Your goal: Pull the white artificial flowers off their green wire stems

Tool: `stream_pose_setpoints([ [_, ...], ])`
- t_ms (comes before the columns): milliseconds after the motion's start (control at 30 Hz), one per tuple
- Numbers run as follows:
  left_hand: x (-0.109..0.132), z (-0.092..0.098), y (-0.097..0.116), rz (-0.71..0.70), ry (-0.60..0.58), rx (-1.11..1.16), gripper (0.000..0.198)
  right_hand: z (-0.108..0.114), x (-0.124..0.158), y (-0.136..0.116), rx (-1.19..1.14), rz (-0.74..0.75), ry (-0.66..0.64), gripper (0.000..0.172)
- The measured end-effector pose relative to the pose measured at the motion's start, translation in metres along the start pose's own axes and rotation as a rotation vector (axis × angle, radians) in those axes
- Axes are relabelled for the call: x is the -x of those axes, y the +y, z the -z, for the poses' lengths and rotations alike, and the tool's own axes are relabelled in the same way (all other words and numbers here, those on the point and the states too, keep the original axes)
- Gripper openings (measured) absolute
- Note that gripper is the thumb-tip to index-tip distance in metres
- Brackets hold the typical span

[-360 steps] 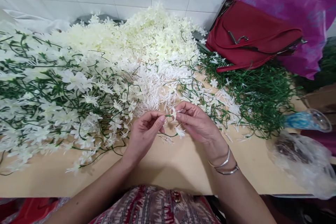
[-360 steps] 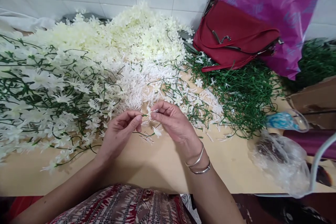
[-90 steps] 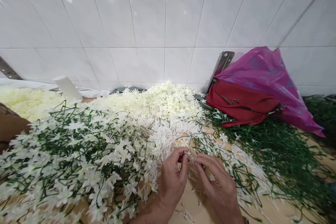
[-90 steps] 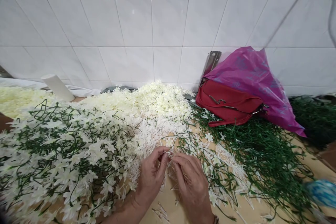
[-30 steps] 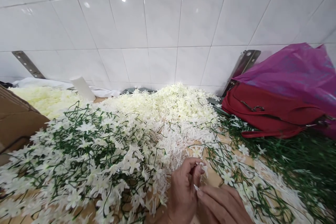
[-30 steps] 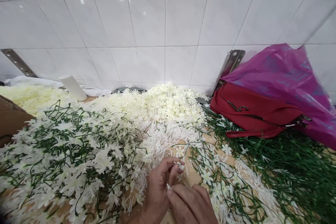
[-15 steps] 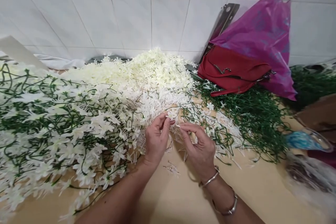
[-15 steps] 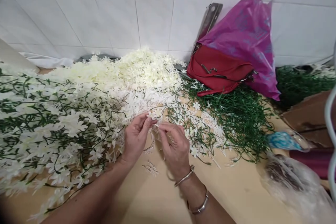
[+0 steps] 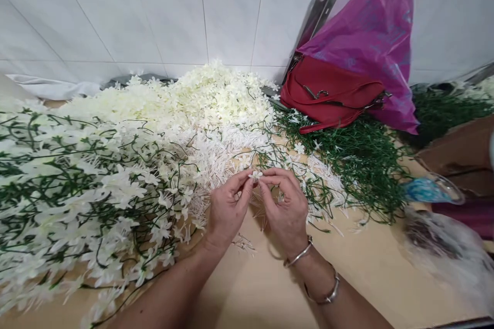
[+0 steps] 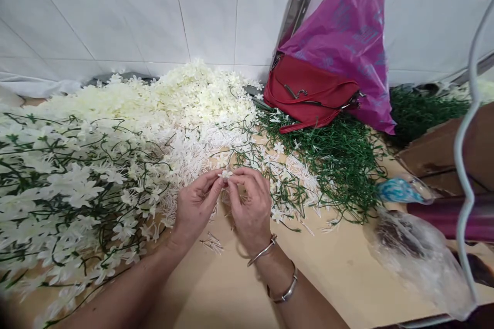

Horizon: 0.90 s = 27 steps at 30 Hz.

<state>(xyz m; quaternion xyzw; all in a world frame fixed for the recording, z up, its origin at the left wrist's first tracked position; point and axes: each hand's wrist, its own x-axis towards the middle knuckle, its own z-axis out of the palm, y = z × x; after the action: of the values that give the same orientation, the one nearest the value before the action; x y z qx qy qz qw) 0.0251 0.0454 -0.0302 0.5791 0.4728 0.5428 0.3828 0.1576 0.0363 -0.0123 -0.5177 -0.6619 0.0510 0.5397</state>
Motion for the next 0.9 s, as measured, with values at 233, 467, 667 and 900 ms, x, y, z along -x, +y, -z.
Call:
stream_pose_setpoints([
  [233,0.0,0.002,0.006,-0.033,-0.026,-0.105,0.025,-0.001,0.0,-0.003,-0.009,0.025,0.006,0.011],
  [467,0.002,0.0,0.009,-0.063,-0.047,-0.128,0.025,-0.003,0.001,0.002,0.056,0.057,0.071,0.012],
  [667,0.001,-0.001,0.009,-0.085,-0.042,-0.114,0.025,-0.001,-0.001,-0.002,0.132,0.106,0.057,0.014],
  [900,-0.001,0.002,0.011,-0.105,-0.06,-0.125,0.023,-0.001,0.0,0.0,-0.134,-0.112,-0.054,0.009],
])
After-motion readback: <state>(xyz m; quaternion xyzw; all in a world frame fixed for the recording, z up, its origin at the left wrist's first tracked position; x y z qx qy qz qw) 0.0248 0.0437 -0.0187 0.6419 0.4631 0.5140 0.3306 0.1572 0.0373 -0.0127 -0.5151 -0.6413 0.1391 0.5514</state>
